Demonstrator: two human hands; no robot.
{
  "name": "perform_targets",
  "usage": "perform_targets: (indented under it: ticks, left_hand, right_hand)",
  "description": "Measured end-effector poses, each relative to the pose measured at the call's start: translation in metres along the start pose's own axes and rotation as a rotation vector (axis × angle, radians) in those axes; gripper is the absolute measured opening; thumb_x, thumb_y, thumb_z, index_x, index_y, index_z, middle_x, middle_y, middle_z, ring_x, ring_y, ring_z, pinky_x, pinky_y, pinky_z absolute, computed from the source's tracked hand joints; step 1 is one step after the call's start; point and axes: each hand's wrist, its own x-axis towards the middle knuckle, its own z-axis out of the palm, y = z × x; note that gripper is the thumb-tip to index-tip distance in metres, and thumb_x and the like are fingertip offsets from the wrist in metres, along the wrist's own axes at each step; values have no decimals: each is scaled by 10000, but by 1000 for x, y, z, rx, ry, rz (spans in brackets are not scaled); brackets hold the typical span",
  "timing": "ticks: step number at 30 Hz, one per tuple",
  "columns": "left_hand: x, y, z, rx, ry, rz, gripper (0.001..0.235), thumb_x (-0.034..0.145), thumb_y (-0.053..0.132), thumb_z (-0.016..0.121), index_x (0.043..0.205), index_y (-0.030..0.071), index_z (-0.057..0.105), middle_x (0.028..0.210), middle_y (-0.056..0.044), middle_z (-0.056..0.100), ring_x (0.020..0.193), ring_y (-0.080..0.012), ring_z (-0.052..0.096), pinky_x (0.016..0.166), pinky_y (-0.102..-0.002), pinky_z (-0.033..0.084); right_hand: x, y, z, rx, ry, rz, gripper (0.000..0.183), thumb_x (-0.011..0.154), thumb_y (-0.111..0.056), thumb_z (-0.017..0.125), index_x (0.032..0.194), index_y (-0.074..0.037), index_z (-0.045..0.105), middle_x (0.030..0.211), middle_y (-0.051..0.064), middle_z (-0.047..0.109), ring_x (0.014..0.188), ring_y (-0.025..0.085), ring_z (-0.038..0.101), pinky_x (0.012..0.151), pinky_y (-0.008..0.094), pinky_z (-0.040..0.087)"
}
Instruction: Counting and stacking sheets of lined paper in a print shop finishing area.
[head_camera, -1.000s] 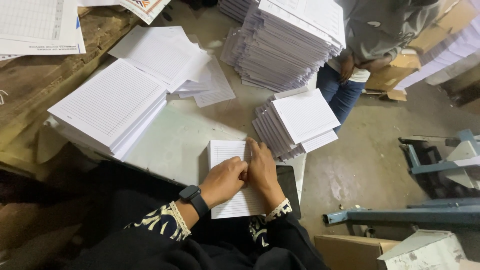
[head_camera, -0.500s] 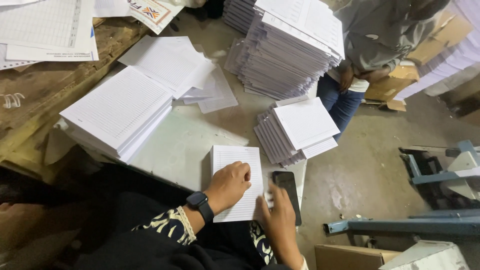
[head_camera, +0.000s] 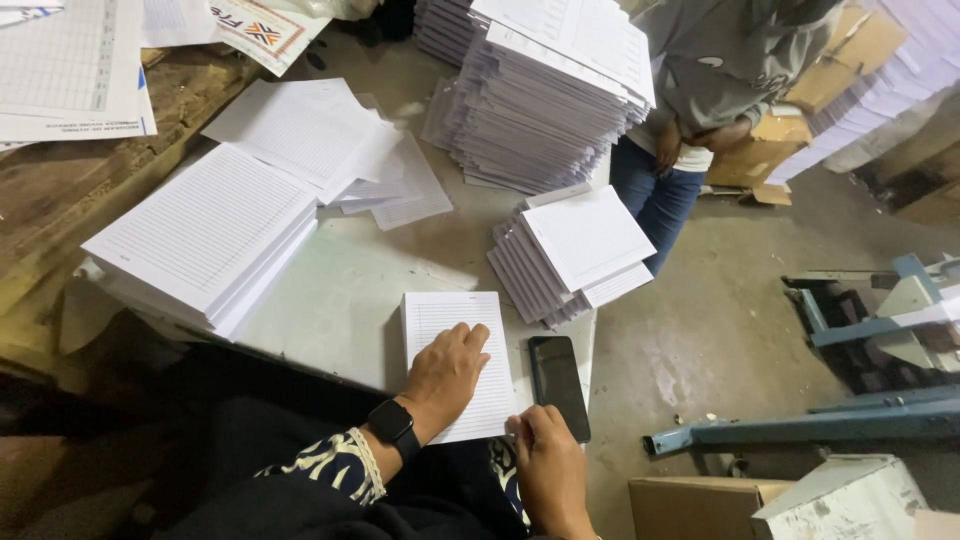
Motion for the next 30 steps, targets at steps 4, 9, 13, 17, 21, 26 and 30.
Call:
perform_targets:
  ticks: [4, 9, 13, 17, 21, 26, 30]
  left_hand:
    - [0, -3, 7, 8, 55, 37, 385, 862, 70, 570, 1242, 132, 576, 781, -67, 553, 610, -238, 549, 475, -368, 481]
    - [6, -5, 7, 228, -50, 1, 505, 977, 355, 483, 1414, 103, 464, 686, -29, 612, 497, -162, 549, 375, -306, 443]
    - [8, -8, 19, 289, -95, -140, 791, 961, 547, 437, 1449, -64, 319, 645, -10, 585, 509, -128, 533, 367, -275, 432]
    - [13, -8, 15, 406, -150, -291, 977, 931, 676, 400, 1449, -139, 253, 608, 0, 596, 461, -89, 546, 337, -247, 430]
    - [11, -11, 11, 356, -136, -303, 949, 940, 644, 412, 1443, -147, 258, 647, -14, 619, 486, -99, 574, 353, -245, 454]
    - [3, -22, 33, 364, 55, -47, 479, 992, 343, 462, 1441, 178, 436, 594, 13, 501, 437, -107, 400, 313, -252, 363]
    - [3, -27, 26, 180, -7, 91, 678, 778, -88, 492, 1389, 206, 504, 695, -39, 556, 500, -214, 519, 381, -361, 442]
  right_hand:
    - [0, -4, -3, -18, -38, 37, 243, 943, -310, 524, 773, -138, 512, 797, 16, 586, 666, 283, 558, 610, 413, 401]
    - [-1, -16, -13, 6, -104, 117, 288, 954, -344, 504, 746, -152, 447, 726, 10, 591, 659, 241, 507, 636, 366, 392]
    - [-2, -17, -17, -19, -142, 131, 293, 963, -336, 491, 752, -147, 416, 659, 47, 581, 625, 282, 486, 612, 380, 371]
    - [0, -22, -20, -47, -182, 146, 257, 970, -340, 444, 786, -163, 461, 717, 44, 663, 663, 323, 556, 617, 398, 388]
    - [-1, -14, -12, -27, -186, 170, 268, 973, -346, 468, 780, -162, 441, 663, 69, 631, 635, 321, 521, 615, 395, 375]
    - [-2, -12, 4, 10, 278, -553, 319, 852, 4, 546, 1162, -4, 622, 1138, 172, 615, 999, 327, 574, 803, 408, 522]
    - [0, -17, 12, 56, 194, -671, 190, 879, 23, 524, 1014, -26, 649, 1135, 111, 644, 1025, 298, 606, 760, 415, 562]
